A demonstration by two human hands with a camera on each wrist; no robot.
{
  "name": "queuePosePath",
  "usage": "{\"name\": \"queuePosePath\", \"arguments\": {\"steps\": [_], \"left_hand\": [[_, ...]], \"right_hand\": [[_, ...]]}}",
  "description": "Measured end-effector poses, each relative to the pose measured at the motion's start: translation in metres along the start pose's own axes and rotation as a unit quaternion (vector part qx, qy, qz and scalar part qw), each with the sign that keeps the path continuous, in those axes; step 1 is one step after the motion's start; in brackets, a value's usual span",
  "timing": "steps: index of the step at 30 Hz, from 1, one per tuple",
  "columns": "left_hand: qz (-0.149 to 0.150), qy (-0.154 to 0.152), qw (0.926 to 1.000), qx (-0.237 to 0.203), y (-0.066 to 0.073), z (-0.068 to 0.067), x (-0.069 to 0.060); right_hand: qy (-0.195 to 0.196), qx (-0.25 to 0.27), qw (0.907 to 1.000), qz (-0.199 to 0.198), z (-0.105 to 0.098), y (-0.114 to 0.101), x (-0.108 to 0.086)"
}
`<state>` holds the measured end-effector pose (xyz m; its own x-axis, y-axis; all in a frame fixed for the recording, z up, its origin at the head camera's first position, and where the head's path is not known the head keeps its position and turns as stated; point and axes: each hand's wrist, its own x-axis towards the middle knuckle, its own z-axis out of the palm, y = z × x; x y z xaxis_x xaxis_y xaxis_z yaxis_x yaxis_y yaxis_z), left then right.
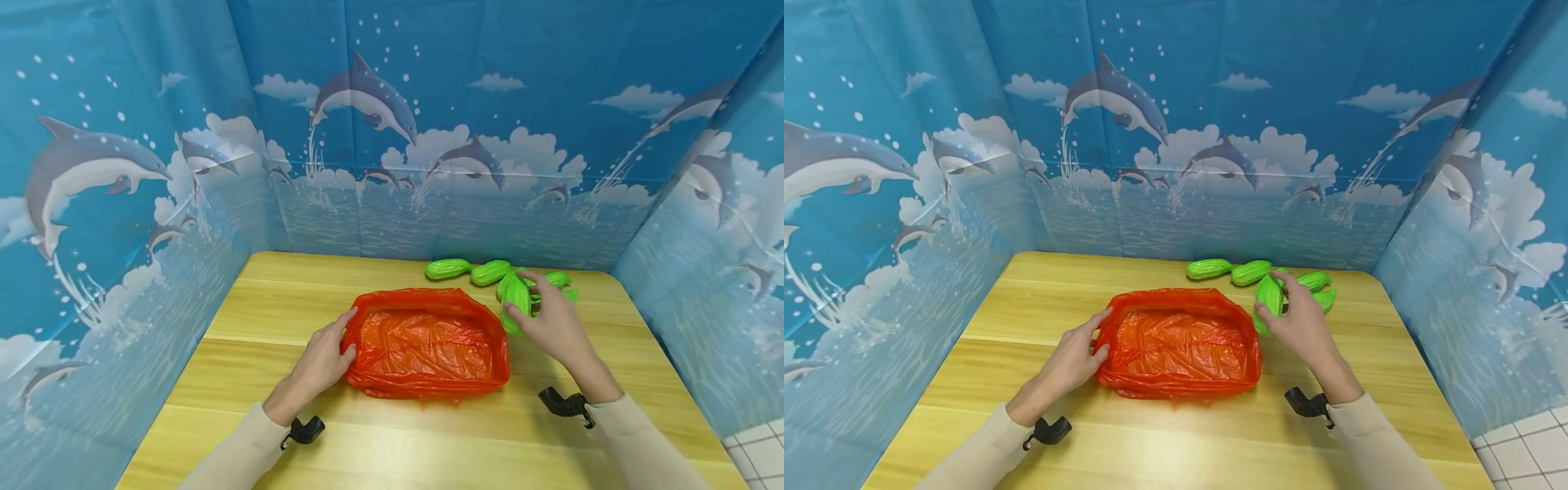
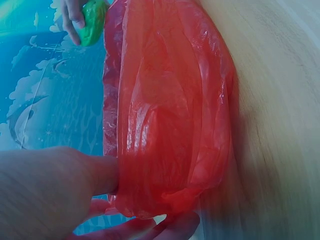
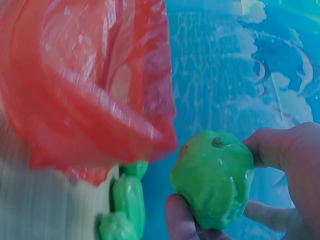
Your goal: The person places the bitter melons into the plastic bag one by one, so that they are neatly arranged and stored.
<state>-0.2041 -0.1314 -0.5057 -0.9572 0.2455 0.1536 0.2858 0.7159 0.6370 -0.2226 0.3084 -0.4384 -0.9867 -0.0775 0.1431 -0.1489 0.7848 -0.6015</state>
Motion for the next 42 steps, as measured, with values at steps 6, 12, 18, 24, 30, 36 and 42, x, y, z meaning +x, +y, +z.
{"name": "queuePosePath", "arguments": {"steps": [6,12,18,24,30,36,42], "left_hand": [[-0.006,-0.011,0.9999,-0.010,-0.001,0.000,-0.001],[-0.013,-0.016,0.9997,-0.012,-0.002,0.000,0.000],[-0.015,-0.019,0.9996,-0.013,-0.002,0.002,-0.001],[-0.008,-0.013,0.9998,-0.009,-0.002,0.003,-0.001],[-0.010,-0.014,0.9998,-0.006,-0.002,0.002,-0.001],[-0.007,-0.008,0.9999,-0.009,-0.001,0.003,-0.002],[-0.007,-0.011,0.9998,-0.013,0.002,0.003,-0.002]], "right_hand": [[-0.010,0.014,0.9998,-0.013,0.012,-0.019,0.006],[-0.022,0.030,0.9988,-0.031,0.025,-0.037,0.012],[-0.039,0.029,0.9971,-0.059,0.039,-0.052,0.016],[-0.057,0.028,0.9952,-0.074,0.054,-0.066,0.022],[-0.082,0.032,0.9931,-0.078,0.068,-0.079,0.027],[-0.097,0.034,0.9906,-0.090,0.082,-0.094,0.032],[-0.115,0.037,0.9878,-0.097,0.094,-0.107,0.036]]}}
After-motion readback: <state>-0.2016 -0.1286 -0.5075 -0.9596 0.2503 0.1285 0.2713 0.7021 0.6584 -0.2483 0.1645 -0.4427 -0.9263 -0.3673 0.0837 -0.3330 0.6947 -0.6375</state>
